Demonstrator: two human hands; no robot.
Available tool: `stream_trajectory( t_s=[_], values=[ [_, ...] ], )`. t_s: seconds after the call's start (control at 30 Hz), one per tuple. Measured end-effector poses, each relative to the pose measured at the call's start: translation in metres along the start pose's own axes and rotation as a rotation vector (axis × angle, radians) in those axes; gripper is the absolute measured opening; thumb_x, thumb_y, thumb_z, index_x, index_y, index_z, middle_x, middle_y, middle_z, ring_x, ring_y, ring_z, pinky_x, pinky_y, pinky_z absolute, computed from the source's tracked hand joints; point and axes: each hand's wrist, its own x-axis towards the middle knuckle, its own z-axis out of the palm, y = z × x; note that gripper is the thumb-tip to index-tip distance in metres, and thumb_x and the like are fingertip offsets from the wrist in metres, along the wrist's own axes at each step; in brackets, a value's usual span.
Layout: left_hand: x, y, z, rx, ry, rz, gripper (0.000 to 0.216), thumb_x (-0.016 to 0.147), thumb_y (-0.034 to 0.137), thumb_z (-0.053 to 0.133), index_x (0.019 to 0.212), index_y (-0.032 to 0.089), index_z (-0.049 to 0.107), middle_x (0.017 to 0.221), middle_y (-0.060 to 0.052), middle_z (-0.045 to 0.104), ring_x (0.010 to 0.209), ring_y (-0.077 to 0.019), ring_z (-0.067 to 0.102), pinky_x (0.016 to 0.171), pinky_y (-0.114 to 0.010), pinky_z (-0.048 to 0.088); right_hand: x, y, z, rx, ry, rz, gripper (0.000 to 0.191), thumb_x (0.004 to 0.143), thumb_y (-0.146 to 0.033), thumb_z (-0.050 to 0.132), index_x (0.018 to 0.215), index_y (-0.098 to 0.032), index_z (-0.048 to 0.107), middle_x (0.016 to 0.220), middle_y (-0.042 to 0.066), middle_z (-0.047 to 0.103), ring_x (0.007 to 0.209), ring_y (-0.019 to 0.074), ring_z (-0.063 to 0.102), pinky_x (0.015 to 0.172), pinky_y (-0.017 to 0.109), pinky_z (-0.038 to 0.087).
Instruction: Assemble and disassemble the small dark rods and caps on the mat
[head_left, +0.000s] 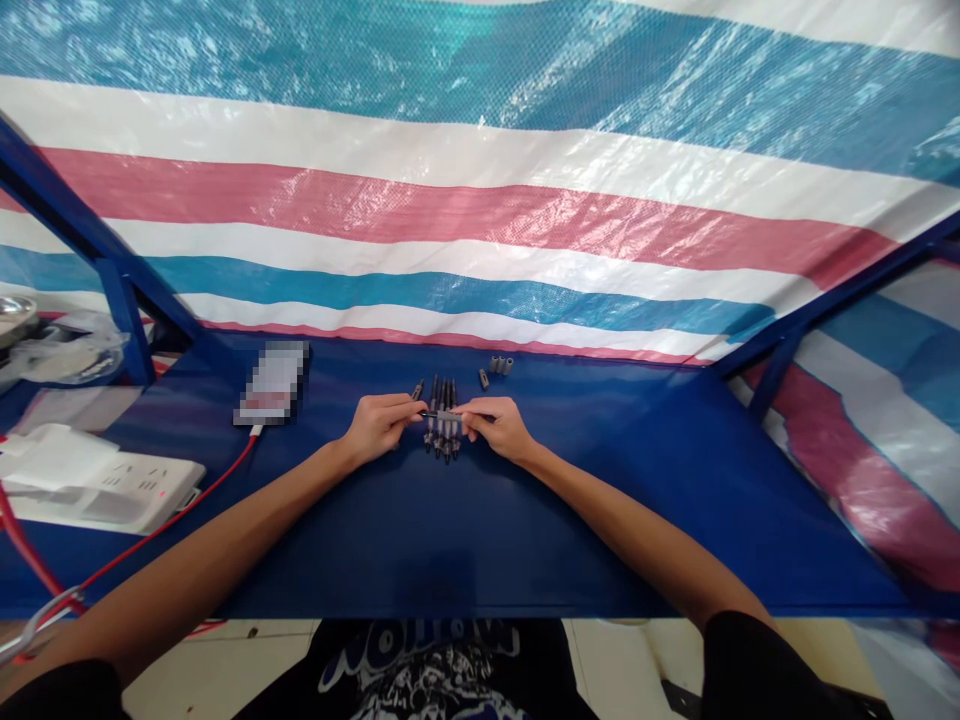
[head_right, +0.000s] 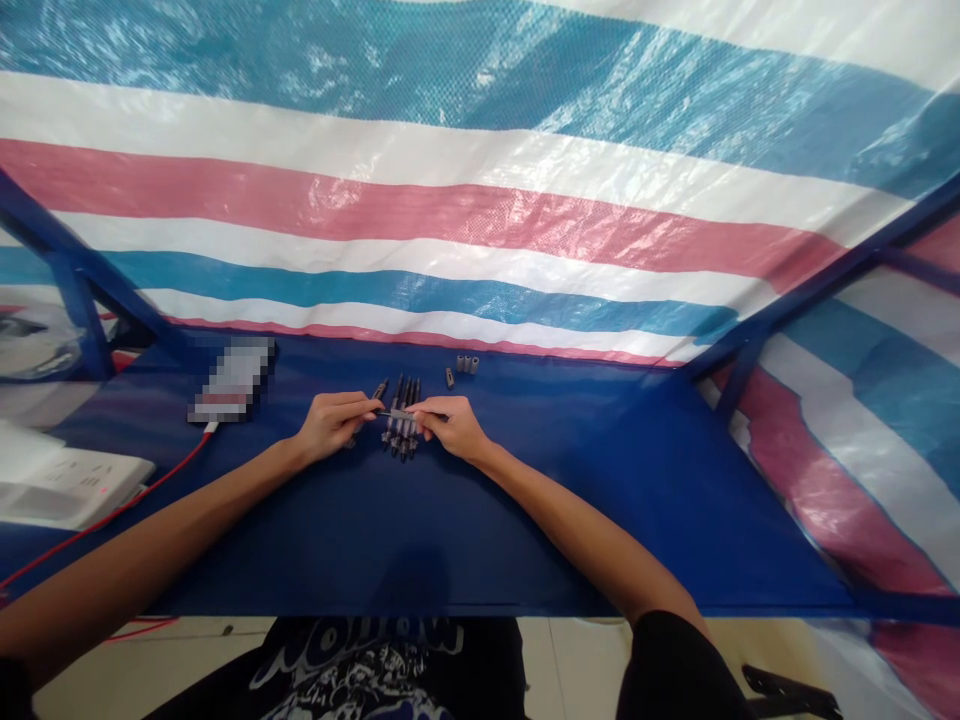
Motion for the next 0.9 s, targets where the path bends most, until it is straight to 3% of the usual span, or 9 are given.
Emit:
stream_trajectory(
  t_s=[0.23,0.5,0.7,0.9],
  values=[
    [-0.0002,0.0015,0.0039,0.071,-0.029,-0.046,0.028,0.095,0.028,0.046,0.094,0.014,0.070,0.071,-0.004,0.067,0.058,-0.0093,0.059,0.056,-0.019,0.045,-0.0053,-0.0053,0.0047,-0.259,0.086,-0.127,0.034,0.097,-0.036,0.042,0.098,-0.015,0.069,0.065,0.002,0.065,0.051,0.0108,0.057,0.060,0.025,0.052],
    [0.0023,0.0066,0.0046,0.183,-0.079,0.062,0.030,0.097,0.031,0.044,0.100,0.015,0.068,0.079,-0.005,0.069,0.068,-0.0113,0.064,0.063,-0.019,0.048,-0.0045,-0.0018,0.0099,-0.459,0.104,-0.360,0.021,0.093,-0.027,0.052,0.103,-0.015,0.066,0.088,0.009,0.070,0.075,0.0145,0.065,0.073,0.027,0.054],
    [0.0033,0.0062,0.0045,0.207,-0.039,0.031,0.029,0.095,0.037,0.048,0.102,0.017,0.069,0.082,-0.005,0.070,0.072,-0.0112,0.065,0.068,-0.019,0.049,-0.0074,-0.0024,0.0095,-0.493,0.162,-0.332,0.019,0.093,-0.026,0.052,0.103,-0.017,0.066,0.092,0.008,0.070,0.082,0.0156,0.065,0.079,0.028,0.053],
    [0.0029,0.0067,0.0042,0.256,-0.017,0.072,0.028,0.095,0.036,0.049,0.096,0.016,0.069,0.074,-0.003,0.069,0.065,-0.0101,0.062,0.062,-0.019,0.047,-0.0082,-0.0037,0.0094,-0.487,0.159,-0.267,0.019,0.092,-0.031,0.054,0.099,-0.017,0.066,0.086,0.008,0.069,0.072,0.0150,0.062,0.071,0.029,0.053]
  ],
)
